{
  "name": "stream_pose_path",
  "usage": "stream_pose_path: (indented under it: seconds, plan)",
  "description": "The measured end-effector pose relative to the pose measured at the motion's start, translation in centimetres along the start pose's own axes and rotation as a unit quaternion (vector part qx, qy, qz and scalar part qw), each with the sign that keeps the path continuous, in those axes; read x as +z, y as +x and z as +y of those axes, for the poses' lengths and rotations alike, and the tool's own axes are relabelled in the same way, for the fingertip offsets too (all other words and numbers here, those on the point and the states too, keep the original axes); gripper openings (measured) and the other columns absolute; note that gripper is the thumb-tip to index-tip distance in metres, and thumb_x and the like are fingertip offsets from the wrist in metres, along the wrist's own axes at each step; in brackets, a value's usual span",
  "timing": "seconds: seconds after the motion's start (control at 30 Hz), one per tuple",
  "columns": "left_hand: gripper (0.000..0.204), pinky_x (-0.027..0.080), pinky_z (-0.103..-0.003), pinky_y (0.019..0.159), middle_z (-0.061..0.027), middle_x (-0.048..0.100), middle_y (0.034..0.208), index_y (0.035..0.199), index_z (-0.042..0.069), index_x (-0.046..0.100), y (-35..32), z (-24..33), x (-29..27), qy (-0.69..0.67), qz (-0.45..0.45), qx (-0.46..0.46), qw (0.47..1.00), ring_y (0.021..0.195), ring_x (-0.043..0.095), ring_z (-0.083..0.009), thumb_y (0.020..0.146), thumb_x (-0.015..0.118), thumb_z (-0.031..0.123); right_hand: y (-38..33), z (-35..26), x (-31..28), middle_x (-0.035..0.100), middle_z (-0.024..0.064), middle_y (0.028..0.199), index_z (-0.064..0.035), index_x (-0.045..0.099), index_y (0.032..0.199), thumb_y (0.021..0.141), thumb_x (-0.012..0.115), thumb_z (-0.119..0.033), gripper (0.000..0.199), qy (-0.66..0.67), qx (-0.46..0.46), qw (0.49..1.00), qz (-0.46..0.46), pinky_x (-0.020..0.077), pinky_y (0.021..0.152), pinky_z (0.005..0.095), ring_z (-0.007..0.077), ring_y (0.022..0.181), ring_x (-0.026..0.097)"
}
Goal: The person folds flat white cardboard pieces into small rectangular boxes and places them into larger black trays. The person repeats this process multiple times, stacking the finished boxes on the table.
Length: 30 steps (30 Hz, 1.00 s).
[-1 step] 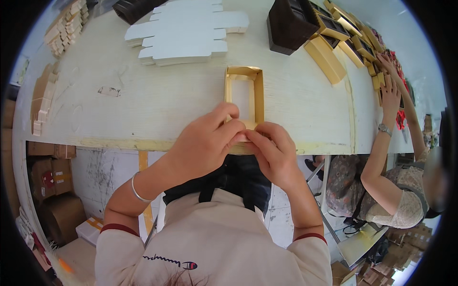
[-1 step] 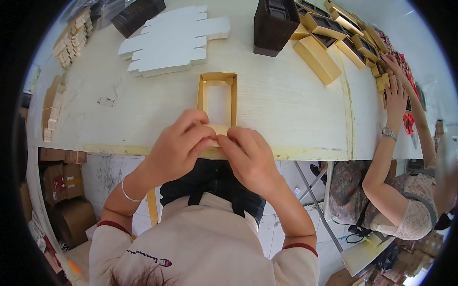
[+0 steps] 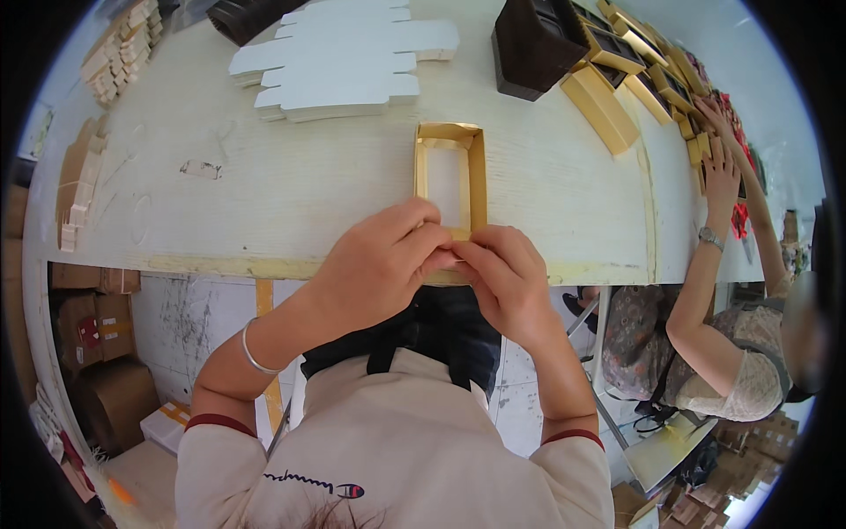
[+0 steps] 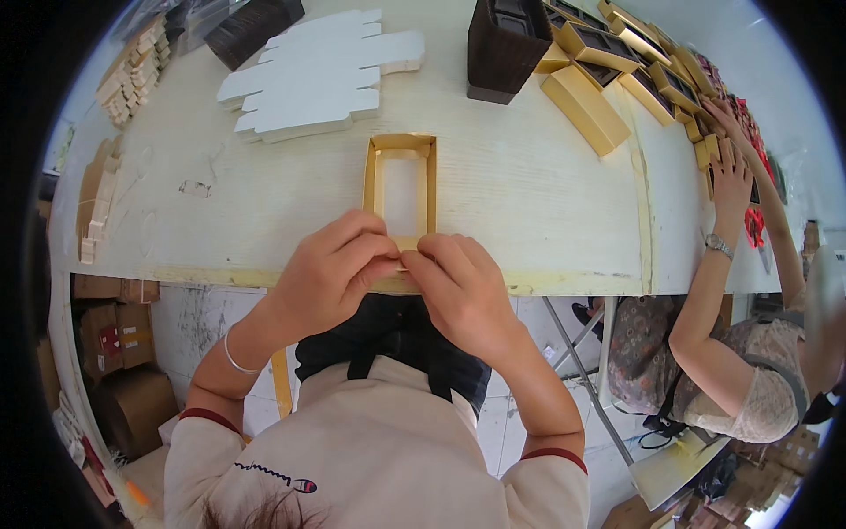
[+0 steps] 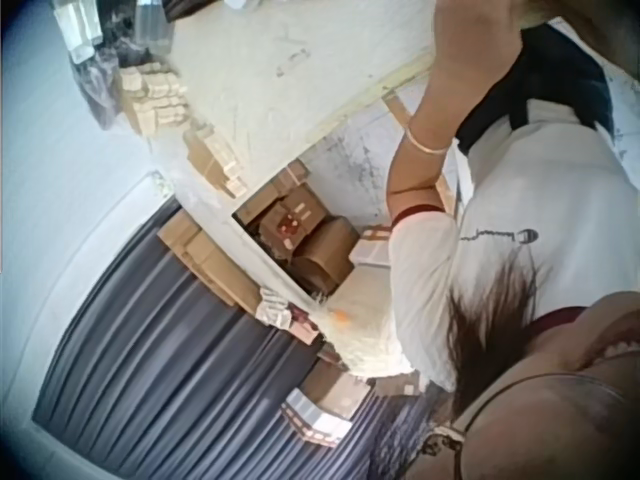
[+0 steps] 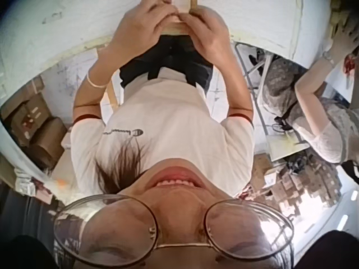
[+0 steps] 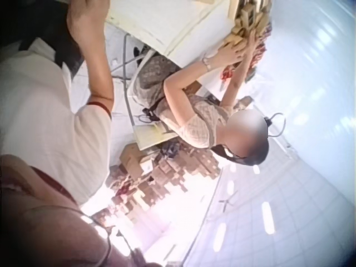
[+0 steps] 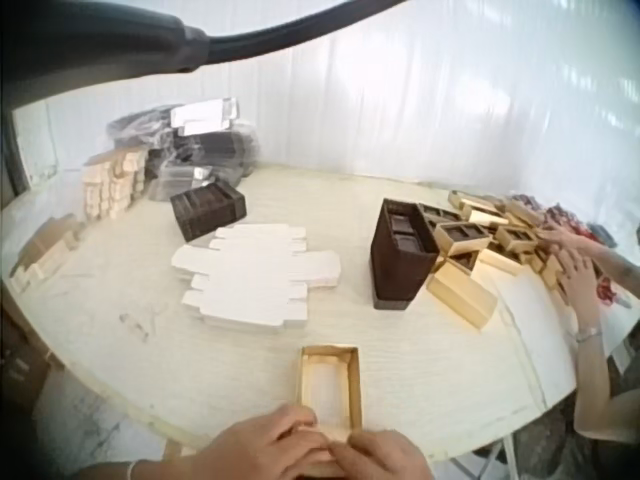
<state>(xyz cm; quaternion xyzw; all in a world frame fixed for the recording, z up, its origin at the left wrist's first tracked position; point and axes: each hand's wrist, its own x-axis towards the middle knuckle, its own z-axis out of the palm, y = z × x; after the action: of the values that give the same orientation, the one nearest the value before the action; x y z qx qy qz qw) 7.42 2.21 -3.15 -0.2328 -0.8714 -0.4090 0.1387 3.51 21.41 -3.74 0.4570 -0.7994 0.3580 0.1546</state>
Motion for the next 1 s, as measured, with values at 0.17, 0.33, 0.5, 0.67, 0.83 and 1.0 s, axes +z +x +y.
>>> stream_pose_path:
  seconds: [0.17,0.33,0.5,0.67,0.83,1.0]
  plan:
    - [0.015,0.051,-0.035,0.065,-0.0114,0.06,0.095,0.093,0.001,0.062,-0.7,0.5,-0.2,0.073,-0.009,0.026,0.997,0.077,0.06,-0.0285,0.078,0.063,0.0,1.2,-0.6,-1.1,0.054,0.0142,0.095,0.0011,0.059,0.094,0.07,0.067,0.008,0.026,0.089,0.078,0.99,-0.079,0.0473,0.067,0.0389,0.0328,0.081,0.056]
    - [0.028,0.052,-0.035,0.066,-0.011,0.061,0.093,0.102,0.001,0.059,0.0,1.6,-0.7,0.127,-0.042,0.019,0.991,0.078,0.061,-0.0289,0.074,0.062,-0.004,1.9,-1.8,-1.5,0.051,0.0165,0.109,0.0008,0.057,0.098,0.072,0.065,0.012,0.03,0.173,0.184,0.963,-0.089,0.0485,0.071,0.0395,0.0344,0.088,0.057]
    - [0.025,0.052,-0.033,0.066,-0.0114,0.06,0.095,0.101,0.001,0.059,-0.8,1.0,-1.4,-0.047,-0.023,-0.088,0.995,0.078,0.061,-0.0277,0.078,0.064,-0.004,0.1,-1.6,-1.5,0.052,0.0162,0.112,0.0012,0.057,0.1,0.075,0.066,0.011,0.028,0.179,0.18,0.964,-0.083,0.0497,0.072,0.0371,0.0319,0.091,0.059]
    - [0.015,0.051,-0.034,0.066,-0.01,0.058,0.09,0.092,0.001,0.058,-0.8,0.0,-0.8,-0.006,-0.009,0.007,1.0,0.079,0.061,-0.0272,0.079,0.059,-0.004,0.1,-1.2,-0.6,0.054,0.0152,0.103,0.002,0.058,0.098,0.074,0.068,0.008,0.027,0.124,0.085,0.987,-0.05,0.0494,0.069,0.0366,0.0303,0.087,0.058]
    - [0.012,0.049,-0.036,0.065,-0.0105,0.059,0.086,0.089,0.0,0.06,-0.3,0.3,-1.5,0.016,-0.068,-0.006,0.998,0.076,0.059,-0.0283,0.077,0.061,-0.003,0.6,-1.0,-0.3,0.054,0.0115,0.094,0.0006,0.059,0.095,0.075,0.067,0.0,0.022,0.005,0.042,0.994,-0.097,0.0469,0.065,0.037,0.0298,0.079,0.057]
    - [0.009,0.048,-0.037,0.064,-0.0099,0.06,0.084,0.087,0.002,0.061,1.1,0.8,-2.6,0.056,-0.159,-0.045,0.985,0.074,0.058,-0.03,0.079,0.066,0.005,1.5,-1.6,-1.0,0.053,0.0093,0.088,-0.0012,0.058,0.092,0.077,0.066,-0.005,0.017,-0.011,0.124,0.967,-0.224,0.0466,0.069,0.0382,0.0285,0.08,0.057]
